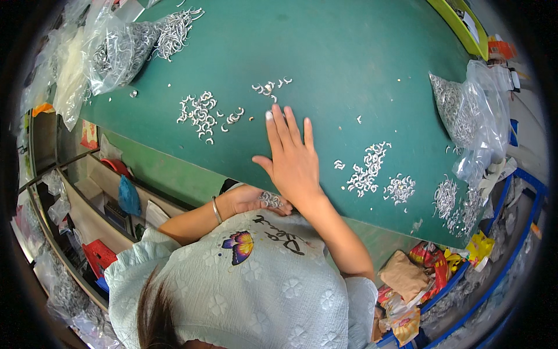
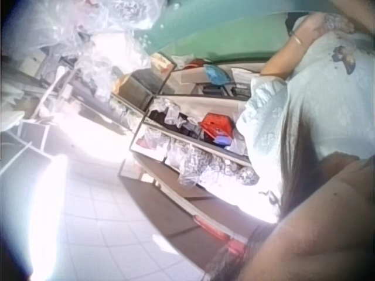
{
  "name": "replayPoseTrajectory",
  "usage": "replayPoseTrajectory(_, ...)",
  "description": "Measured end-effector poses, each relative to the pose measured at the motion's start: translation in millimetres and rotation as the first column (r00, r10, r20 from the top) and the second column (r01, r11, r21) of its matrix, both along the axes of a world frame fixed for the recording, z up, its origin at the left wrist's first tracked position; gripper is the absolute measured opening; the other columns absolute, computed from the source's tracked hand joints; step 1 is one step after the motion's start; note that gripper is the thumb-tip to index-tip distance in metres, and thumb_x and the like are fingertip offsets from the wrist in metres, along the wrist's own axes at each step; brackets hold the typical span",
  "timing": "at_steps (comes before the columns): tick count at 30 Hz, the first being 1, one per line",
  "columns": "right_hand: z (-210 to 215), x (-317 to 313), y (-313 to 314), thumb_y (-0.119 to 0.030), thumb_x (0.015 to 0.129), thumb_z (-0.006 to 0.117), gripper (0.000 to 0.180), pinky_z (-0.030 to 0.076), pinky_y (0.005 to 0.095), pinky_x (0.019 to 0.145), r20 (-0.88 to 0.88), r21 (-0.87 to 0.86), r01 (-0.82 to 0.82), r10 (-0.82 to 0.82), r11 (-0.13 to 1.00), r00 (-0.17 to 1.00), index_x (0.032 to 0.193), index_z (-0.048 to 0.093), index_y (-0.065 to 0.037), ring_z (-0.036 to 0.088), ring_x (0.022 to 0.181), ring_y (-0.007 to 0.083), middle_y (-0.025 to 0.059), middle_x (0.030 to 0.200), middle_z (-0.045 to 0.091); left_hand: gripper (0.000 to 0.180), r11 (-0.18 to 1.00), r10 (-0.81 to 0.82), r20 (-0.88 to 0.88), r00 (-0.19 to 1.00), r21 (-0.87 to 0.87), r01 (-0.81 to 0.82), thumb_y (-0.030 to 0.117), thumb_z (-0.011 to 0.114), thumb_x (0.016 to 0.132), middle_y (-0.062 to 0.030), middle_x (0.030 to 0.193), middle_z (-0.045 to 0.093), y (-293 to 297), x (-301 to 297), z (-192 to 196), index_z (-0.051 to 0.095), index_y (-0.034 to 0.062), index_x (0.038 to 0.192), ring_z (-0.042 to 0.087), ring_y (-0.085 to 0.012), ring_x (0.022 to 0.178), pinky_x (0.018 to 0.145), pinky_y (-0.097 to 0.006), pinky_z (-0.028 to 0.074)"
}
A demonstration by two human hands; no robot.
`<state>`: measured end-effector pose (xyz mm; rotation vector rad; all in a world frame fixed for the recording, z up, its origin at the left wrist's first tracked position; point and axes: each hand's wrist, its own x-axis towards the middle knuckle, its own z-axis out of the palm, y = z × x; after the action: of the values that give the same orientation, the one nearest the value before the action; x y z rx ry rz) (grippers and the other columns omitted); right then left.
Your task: The person sorts small white plastic components on a green table by hand, picking them up individually or in small handfuls and placing them into bags.
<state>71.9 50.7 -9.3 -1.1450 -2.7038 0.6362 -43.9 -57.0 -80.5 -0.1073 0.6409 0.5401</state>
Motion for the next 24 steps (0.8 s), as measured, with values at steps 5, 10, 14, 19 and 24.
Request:
replayPoseTrajectory(5,7.9,25.4,-14.5,-0.037,0.078,0.068,0.085,0.013,0.0594,0.112,0.161,-0.012,0.101,-0.098,0.995,0.982,0.143,0.031,0.004,0.017,0.144,0.0338,0.0176,0.155,0.022,0.042,1.000,0.015,-0.001,1.000,0.027,-0.014,0.033,0.044,0.099,-0.0208,0.098,0.069,0.6,0.3,-3.4,0.061,-0.0046,0.110,0.069,-0.0295,0.091,0.084,-0.040,0.056)
replayPoseTrajectory(10,17.5,57.1,-23.3,-0.041,0.079,0.068,0.083,0.010,0.0693,0.106,0.268,0.057,0.178,-0.187,0.982,0.945,0.142,0.035,0.001,0.014,0.144,0.0395,0.0169,0.156,0.019,0.041,0.999,-0.001,0.032,1.000,0.032,0.000,0.032,0.044,0.099,-0.0218,0.100,0.068,5.7,-0.5,0.8,0.061,-0.0045,0.111,0.069,-0.0299,0.093,0.086,-0.040,0.056)
replayPoseTrajectory(14,24.5,67.5,-38.5,-0.039,0.081,0.065,0.078,0.006,0.0682,0.107,0.272,0.006,0.204,-0.198,0.979,0.942,0.144,0.035,-0.003,0.012,0.144,0.0409,0.0150,0.156,0.019,0.042,0.999,-0.008,0.041,0.999,0.034,0.007,0.032,0.043,0.100,-0.0231,0.102,0.067,6.5,-0.4,-0.4,0.059,-0.0047,0.113,0.068,-0.0310,0.095,0.087,-0.040,0.055)
replayPoseTrajectory(19,29.4,58.0,-27.5,-0.041,0.079,0.066,0.081,0.005,0.0690,0.106,0.219,0.054,0.260,-0.265,0.964,0.939,0.142,0.037,0.000,0.012,0.144,0.0414,0.0145,0.156,0.021,0.045,0.999,-0.029,0.044,0.999,0.038,0.027,0.034,0.041,0.101,-0.0229,0.104,0.067,5.6,1.2,-3.4,0.059,-0.0056,0.114,0.067,-0.0317,0.097,0.088,-0.040,0.055)
replayPoseTrajectory(24,21.2,35.3,-29.5,-0.034,0.082,0.065,0.076,0.007,0.0690,0.106,0.164,-0.020,0.194,-0.188,0.981,0.968,0.143,0.035,-0.001,0.017,0.144,0.0350,0.0119,0.155,0.025,0.046,0.998,-0.045,0.051,0.998,0.046,0.042,0.037,0.040,0.101,-0.0200,0.115,0.063,8.3,-0.4,-5.4,0.052,0.0000,0.125,0.066,-0.0284,0.100,0.089,-0.040,0.055)
